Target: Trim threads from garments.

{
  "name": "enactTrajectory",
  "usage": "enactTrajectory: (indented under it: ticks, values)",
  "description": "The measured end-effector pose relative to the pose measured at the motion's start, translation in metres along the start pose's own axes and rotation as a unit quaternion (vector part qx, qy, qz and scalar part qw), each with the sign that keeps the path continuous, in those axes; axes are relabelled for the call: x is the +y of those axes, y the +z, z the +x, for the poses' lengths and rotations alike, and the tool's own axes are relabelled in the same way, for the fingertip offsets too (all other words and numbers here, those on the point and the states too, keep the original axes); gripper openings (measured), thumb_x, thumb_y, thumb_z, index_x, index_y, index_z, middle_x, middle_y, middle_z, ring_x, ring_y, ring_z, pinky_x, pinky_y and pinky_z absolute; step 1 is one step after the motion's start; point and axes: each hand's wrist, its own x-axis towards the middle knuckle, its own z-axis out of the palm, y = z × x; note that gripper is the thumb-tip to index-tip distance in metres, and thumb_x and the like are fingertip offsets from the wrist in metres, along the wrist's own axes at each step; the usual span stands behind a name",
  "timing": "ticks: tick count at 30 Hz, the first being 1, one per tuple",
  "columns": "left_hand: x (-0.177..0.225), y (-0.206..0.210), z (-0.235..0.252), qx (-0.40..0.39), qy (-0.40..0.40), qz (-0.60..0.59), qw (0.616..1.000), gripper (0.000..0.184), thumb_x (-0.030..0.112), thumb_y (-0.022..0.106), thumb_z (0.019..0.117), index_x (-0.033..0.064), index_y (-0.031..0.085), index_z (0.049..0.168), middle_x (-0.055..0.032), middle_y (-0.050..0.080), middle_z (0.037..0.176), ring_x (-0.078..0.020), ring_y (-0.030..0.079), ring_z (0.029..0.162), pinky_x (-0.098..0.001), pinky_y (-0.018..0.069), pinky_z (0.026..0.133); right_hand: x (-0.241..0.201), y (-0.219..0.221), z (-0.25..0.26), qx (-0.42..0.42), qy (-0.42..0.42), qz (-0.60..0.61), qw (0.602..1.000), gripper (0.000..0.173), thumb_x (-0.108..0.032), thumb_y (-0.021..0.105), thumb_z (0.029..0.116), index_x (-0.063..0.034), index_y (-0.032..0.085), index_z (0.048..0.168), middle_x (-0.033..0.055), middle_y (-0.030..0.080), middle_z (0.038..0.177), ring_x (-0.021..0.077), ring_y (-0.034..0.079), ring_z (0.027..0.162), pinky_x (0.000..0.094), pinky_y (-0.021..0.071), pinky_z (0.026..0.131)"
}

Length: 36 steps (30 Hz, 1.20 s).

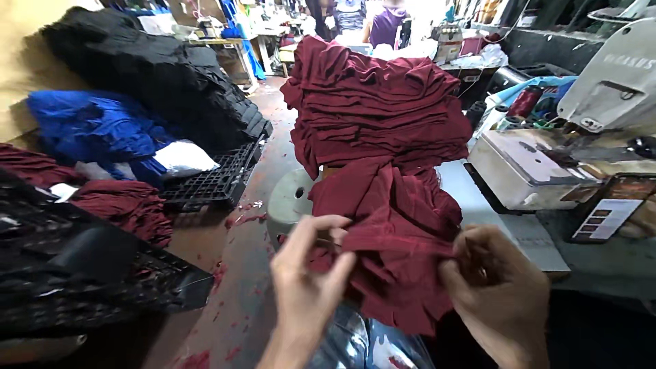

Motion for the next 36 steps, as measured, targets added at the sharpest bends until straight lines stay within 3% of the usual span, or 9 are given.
enactTrajectory:
  ticks: [3,7,11,15,19,21,24,28,36]
  values:
    - [-0.033,-0.016,-0.005,0.022,0.070,0.117,0.990,0.011,0.022,0.068,0.0888,0.0125,0.066,0.095,0.0013,0.060,0.094,-0.0023,0.059,0.085,-0.0171,0.0521,0.075,0.015,-0.002,-0.015,0.023,-0.051,-0.145,0.988,0.013,-0.010,0.068,0.0767,-0.0018,0.065,0.086,0.0052,0.060,0.072,0.0014,0.053,0.062,0.0123,0.0435,0.055]
    - [-0.073,0.000,-0.036,-0.074,0.045,0.162,0.983,0.013,0.015,0.064,0.0835,0.0114,0.073,0.092,-0.0054,0.063,0.097,-0.0183,0.062,0.094,-0.0327,0.0533,0.082,0.050,0.000,-0.035,-0.138,-0.046,-0.155,0.977,0.018,-0.017,0.067,0.0797,-0.0083,0.074,0.095,0.0046,0.067,0.077,0.0122,0.062,0.062,0.0293,0.0526,0.053]
    - [-0.048,-0.019,-0.024,-0.209,-0.044,0.167,0.962,0.026,0.033,0.068,0.0866,0.0178,0.077,0.106,-0.0014,0.063,0.118,-0.0208,0.058,0.109,-0.0413,0.0522,0.087,0.058,-0.032,-0.019,-0.259,0.045,0.012,0.965,0.030,-0.036,0.072,0.0924,-0.0096,0.073,0.106,-0.0034,0.067,0.082,-0.0025,0.058,0.069,0.0150,0.0503,0.062]
    - [-0.011,-0.025,-0.006,-0.181,-0.071,0.096,0.976,0.030,0.039,0.066,0.0950,0.0163,0.073,0.113,0.0038,0.064,0.110,-0.0026,0.063,0.088,-0.0212,0.0575,0.073,0.030,-0.040,0.010,-0.220,0.038,0.107,0.969,0.041,-0.055,0.058,0.0995,-0.0188,0.072,0.112,-0.0120,0.066,0.088,-0.0066,0.058,0.072,0.0124,0.0506,0.062]
    - [-0.009,0.010,-0.008,-0.192,-0.142,0.019,0.971,0.039,0.039,0.076,0.0892,0.0120,0.068,0.115,0.0012,0.065,0.102,-0.0045,0.066,0.076,-0.0228,0.0589,0.064,0.011,0.003,0.017,-0.206,0.066,0.295,0.931,0.036,-0.050,0.050,0.1042,-0.0223,0.073,0.105,-0.0131,0.061,0.074,-0.0089,0.049,0.059,0.0087,0.0415,0.054]
    - [-0.017,0.030,-0.015,-0.171,-0.123,0.010,0.977,0.027,0.032,0.075,0.0910,0.0101,0.069,0.106,0.0005,0.065,0.093,-0.0046,0.063,0.071,-0.0215,0.0563,0.061,0.015,0.026,0.011,-0.183,0.114,0.332,0.918,0.032,-0.045,0.055,0.1036,-0.0199,0.074,0.096,-0.0109,0.061,0.070,-0.0078,0.048,0.057,0.0094,0.0417,0.052]
    - [-0.027,0.036,-0.019,-0.126,-0.136,-0.047,0.982,0.011,0.021,0.066,0.0966,0.0123,0.070,0.092,0.0049,0.063,0.084,-0.0026,0.059,0.069,-0.0199,0.0523,0.062,0.030,0.040,0.000,-0.149,0.149,0.247,0.946,0.026,-0.033,0.059,0.1020,-0.0180,0.072,0.087,-0.0123,0.054,0.063,-0.0070,0.044,0.053,0.0099,0.0370,0.050]
    - [-0.028,0.023,-0.014,-0.124,-0.252,-0.165,0.946,0.006,0.012,0.065,0.0958,0.0111,0.069,0.092,0.0026,0.063,0.073,-0.0054,0.059,0.061,-0.0193,0.0507,0.057,0.033,0.036,-0.017,-0.157,0.085,0.050,0.983,0.028,-0.039,0.066,0.0958,-0.0140,0.070,0.084,-0.0101,0.060,0.072,-0.0069,0.053,0.063,0.0109,0.0453,0.058]
    - [-0.029,0.021,-0.010,-0.125,-0.257,-0.198,0.938,0.006,0.010,0.067,0.0942,0.0112,0.071,0.091,0.0013,0.064,0.075,-0.0060,0.058,0.062,-0.0191,0.0495,0.058,0.030,0.049,-0.024,-0.125,0.002,-0.141,0.982,0.034,-0.042,0.061,0.0938,-0.0132,0.071,0.077,-0.0050,0.059,0.070,0.0039,0.056,0.060,0.0234,0.0462,0.053]
